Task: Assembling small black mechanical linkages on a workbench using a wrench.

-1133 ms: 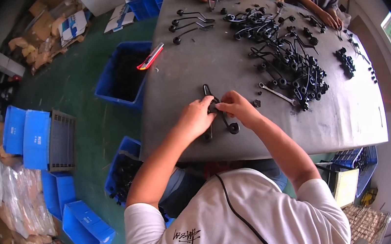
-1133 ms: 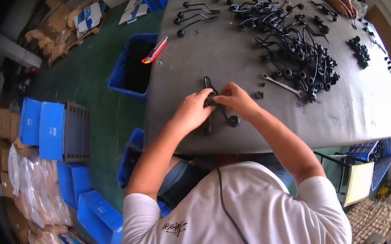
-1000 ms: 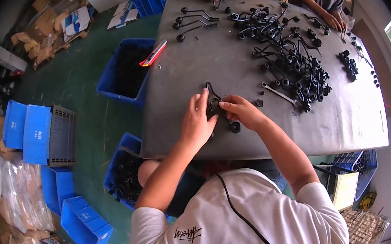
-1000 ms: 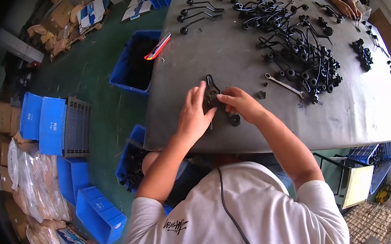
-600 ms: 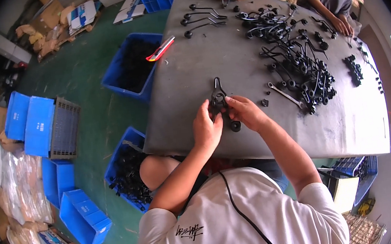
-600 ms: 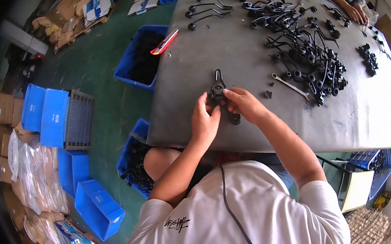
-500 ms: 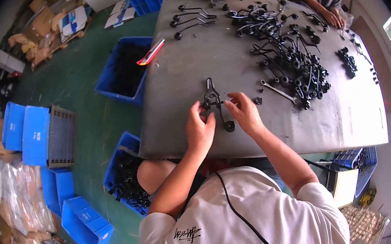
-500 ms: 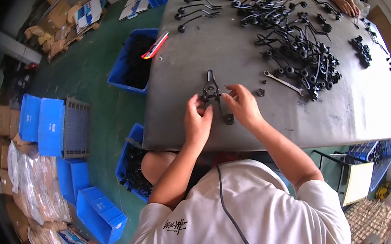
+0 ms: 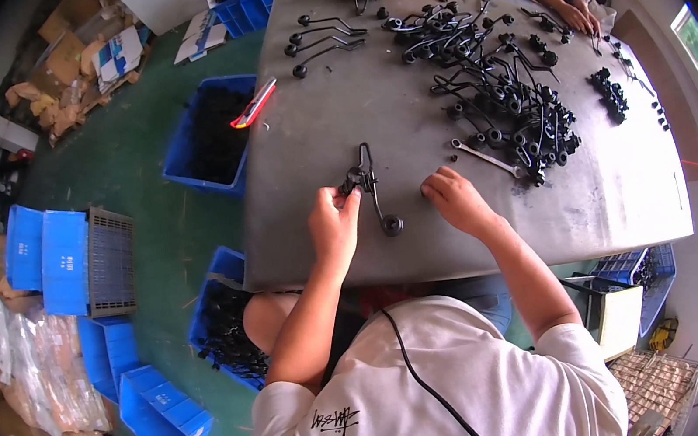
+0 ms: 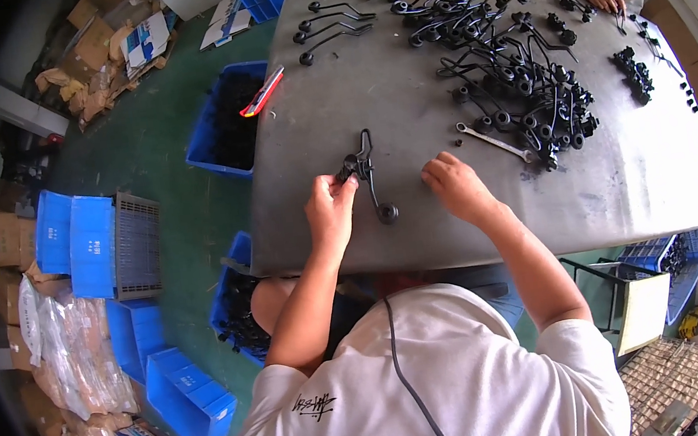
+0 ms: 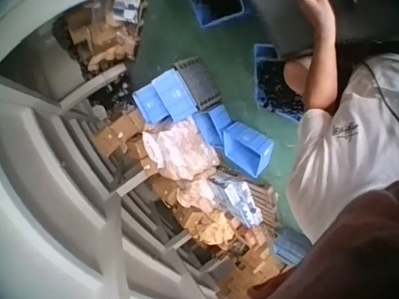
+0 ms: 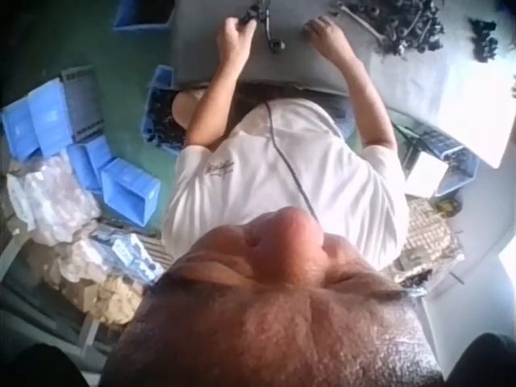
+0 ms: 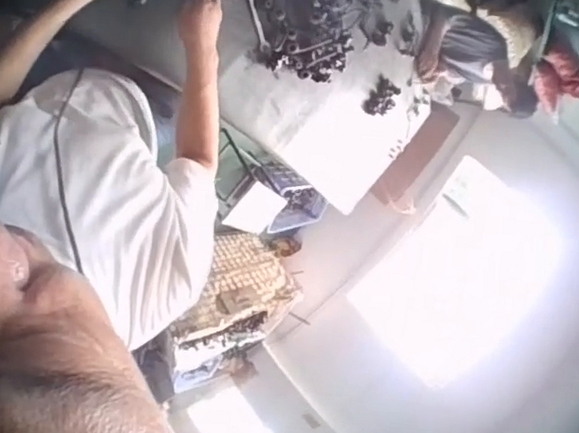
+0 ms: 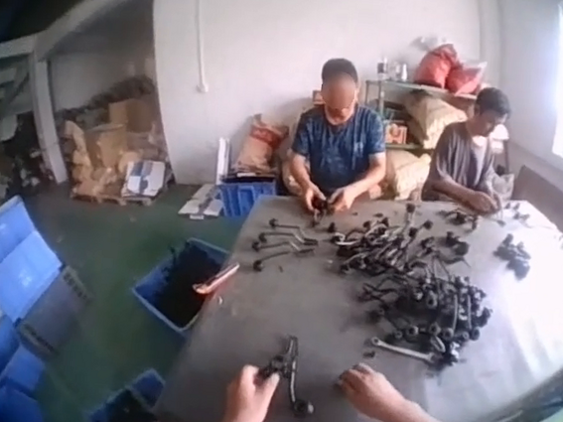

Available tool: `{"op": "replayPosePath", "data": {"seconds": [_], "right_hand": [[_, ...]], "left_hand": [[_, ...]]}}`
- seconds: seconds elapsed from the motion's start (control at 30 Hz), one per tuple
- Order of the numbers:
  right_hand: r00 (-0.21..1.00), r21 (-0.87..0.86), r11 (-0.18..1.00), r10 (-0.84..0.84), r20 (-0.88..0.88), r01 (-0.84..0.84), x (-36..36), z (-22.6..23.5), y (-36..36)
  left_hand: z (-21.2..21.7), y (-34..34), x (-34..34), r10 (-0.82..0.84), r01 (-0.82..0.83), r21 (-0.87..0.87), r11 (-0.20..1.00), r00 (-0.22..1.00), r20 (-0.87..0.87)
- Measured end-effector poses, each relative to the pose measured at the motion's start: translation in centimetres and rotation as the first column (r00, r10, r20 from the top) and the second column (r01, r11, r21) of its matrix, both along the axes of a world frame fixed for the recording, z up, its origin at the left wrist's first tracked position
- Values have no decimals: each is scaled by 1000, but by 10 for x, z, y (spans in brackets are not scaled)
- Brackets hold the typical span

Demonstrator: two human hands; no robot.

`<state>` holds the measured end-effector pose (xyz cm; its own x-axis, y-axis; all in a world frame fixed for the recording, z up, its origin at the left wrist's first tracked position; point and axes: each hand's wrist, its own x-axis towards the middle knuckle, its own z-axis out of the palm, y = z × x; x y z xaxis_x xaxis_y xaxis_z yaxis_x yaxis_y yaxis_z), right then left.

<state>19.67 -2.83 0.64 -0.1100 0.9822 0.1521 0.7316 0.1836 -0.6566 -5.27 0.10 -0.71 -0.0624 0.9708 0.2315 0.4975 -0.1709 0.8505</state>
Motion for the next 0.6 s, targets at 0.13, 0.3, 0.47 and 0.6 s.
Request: {"op": "replayPosePath", "data": {"seconds": [0.13,0.3,0.47,0.6], "right_hand": [[990,117,992,-61,131,45,-19,-5,-5],[947,350,934,-176,268,75,-20,-11,-25],[966,126,974,-163,-202,191,-27,-11,-22],[915,107,982,-102,-390,155,-56,25,-6]], "left_hand": [[8,-1,0,-17,146,-309,940,923,385],[3,-3,5,-36,268,-314,911,809,586],[1,-2,8,-74,276,-310,910,842,534],[3,-6,7,-85,277,-319,907,859,504]]}}
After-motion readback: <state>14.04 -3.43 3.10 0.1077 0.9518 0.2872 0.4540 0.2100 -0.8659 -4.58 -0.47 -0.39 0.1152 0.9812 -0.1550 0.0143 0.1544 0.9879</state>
